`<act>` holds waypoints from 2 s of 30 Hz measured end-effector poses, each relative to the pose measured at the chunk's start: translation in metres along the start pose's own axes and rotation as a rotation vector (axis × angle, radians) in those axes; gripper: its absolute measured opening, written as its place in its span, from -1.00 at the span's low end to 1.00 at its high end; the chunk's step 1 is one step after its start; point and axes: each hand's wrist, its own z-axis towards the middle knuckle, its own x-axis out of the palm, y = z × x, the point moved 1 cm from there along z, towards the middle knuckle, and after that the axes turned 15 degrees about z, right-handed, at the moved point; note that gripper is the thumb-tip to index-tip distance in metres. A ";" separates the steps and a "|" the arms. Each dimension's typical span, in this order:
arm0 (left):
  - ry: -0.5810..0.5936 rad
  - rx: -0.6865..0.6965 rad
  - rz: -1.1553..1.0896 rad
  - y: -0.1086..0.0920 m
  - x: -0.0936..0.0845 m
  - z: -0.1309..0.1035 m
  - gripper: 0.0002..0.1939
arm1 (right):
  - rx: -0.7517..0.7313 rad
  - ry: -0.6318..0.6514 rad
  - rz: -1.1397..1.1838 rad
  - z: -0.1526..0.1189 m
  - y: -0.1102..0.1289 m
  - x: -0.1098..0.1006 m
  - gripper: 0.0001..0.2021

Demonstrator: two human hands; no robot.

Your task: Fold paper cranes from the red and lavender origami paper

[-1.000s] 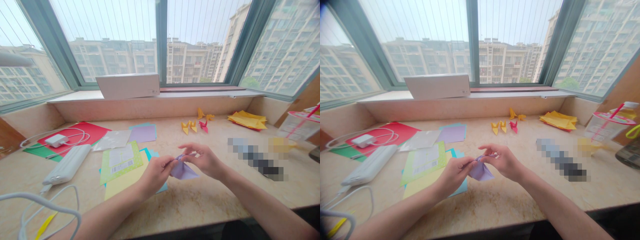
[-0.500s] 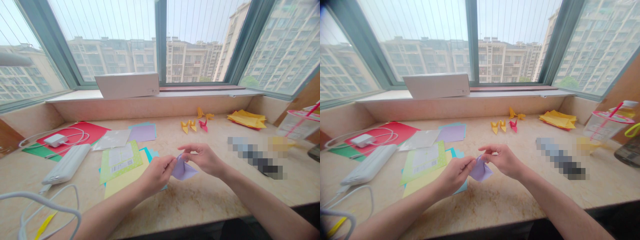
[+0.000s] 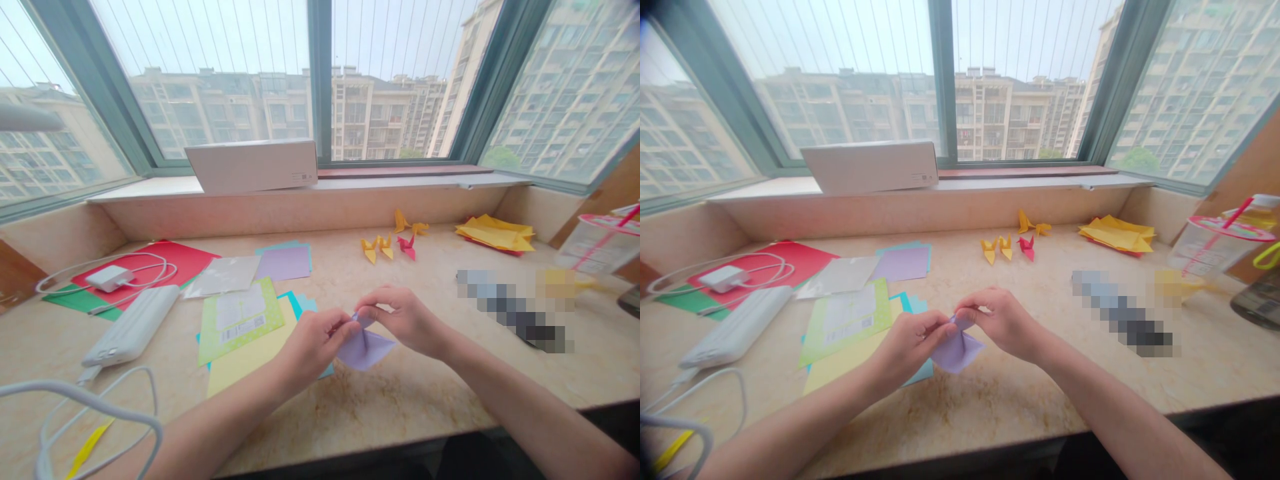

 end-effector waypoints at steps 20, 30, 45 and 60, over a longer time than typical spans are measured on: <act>0.003 0.031 -0.017 -0.004 -0.004 -0.002 -0.58 | 0.124 0.007 0.229 -0.002 0.002 0.003 -0.81; -0.043 -0.001 0.030 0.003 0.004 -0.001 -0.71 | 0.079 -0.006 0.004 0.000 0.002 0.003 -0.85; -0.254 0.081 0.067 0.017 0.009 0.001 -0.90 | -0.044 -0.047 -0.109 -0.003 -0.002 0.008 -0.88; -0.242 0.131 0.099 0.008 0.001 -0.001 -0.90 | 0.046 -0.080 -0.059 -0.003 -0.005 0.011 -0.85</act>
